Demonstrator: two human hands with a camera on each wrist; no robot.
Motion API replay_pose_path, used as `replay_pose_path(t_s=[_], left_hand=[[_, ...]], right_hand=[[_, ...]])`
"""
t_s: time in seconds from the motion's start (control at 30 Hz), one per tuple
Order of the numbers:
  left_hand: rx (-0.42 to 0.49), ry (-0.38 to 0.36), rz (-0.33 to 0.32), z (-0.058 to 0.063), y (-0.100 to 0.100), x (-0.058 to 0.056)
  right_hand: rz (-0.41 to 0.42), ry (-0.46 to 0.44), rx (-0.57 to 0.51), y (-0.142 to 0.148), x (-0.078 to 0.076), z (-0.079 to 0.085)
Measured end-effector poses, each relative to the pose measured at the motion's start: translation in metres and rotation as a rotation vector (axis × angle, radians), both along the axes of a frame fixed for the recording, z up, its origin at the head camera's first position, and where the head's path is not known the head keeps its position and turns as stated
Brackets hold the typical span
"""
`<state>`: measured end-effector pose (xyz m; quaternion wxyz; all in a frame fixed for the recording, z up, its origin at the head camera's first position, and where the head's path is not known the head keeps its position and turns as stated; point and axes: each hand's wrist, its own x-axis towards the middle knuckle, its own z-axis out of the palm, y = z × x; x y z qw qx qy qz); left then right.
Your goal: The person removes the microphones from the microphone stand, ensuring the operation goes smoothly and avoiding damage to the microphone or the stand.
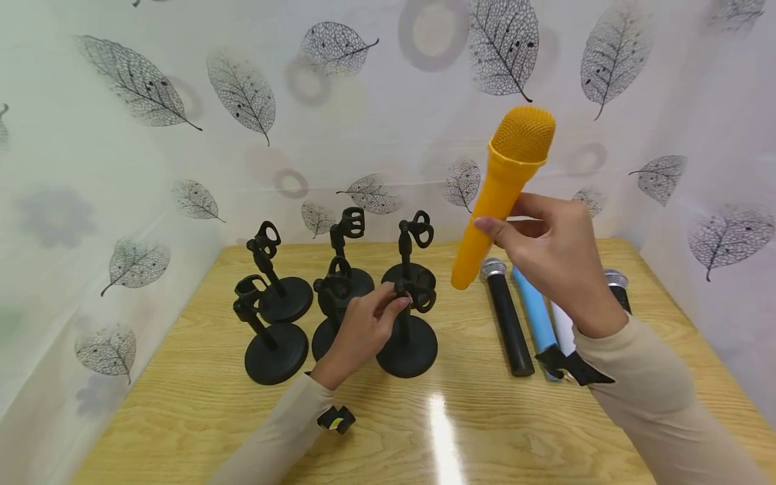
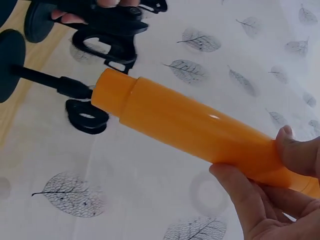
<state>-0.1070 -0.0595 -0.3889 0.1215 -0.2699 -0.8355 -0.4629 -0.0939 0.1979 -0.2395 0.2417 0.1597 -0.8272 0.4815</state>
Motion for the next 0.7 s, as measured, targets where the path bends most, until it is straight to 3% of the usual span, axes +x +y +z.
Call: replay_pose_path(t_s=[0.27, 0.57, 0.7], left_hand=[[0.003, 0.000, 0.020, -0.002, 0.000, -0.004], [0.019, -0.016, 0.028, -0.003, 0.002, -0.005], [0.020, -0.013, 0.034, -0.003, 0.002, -0.005]], right_hand=[[-0.026, -0.204, 0.127, 0.005, -0.019, -0.024], [-0.067, -0.356, 0.316, 0.019, -0.045, -0.069], [-0.038, -0.457, 0.352, 0.022, -0.057, -0.090]])
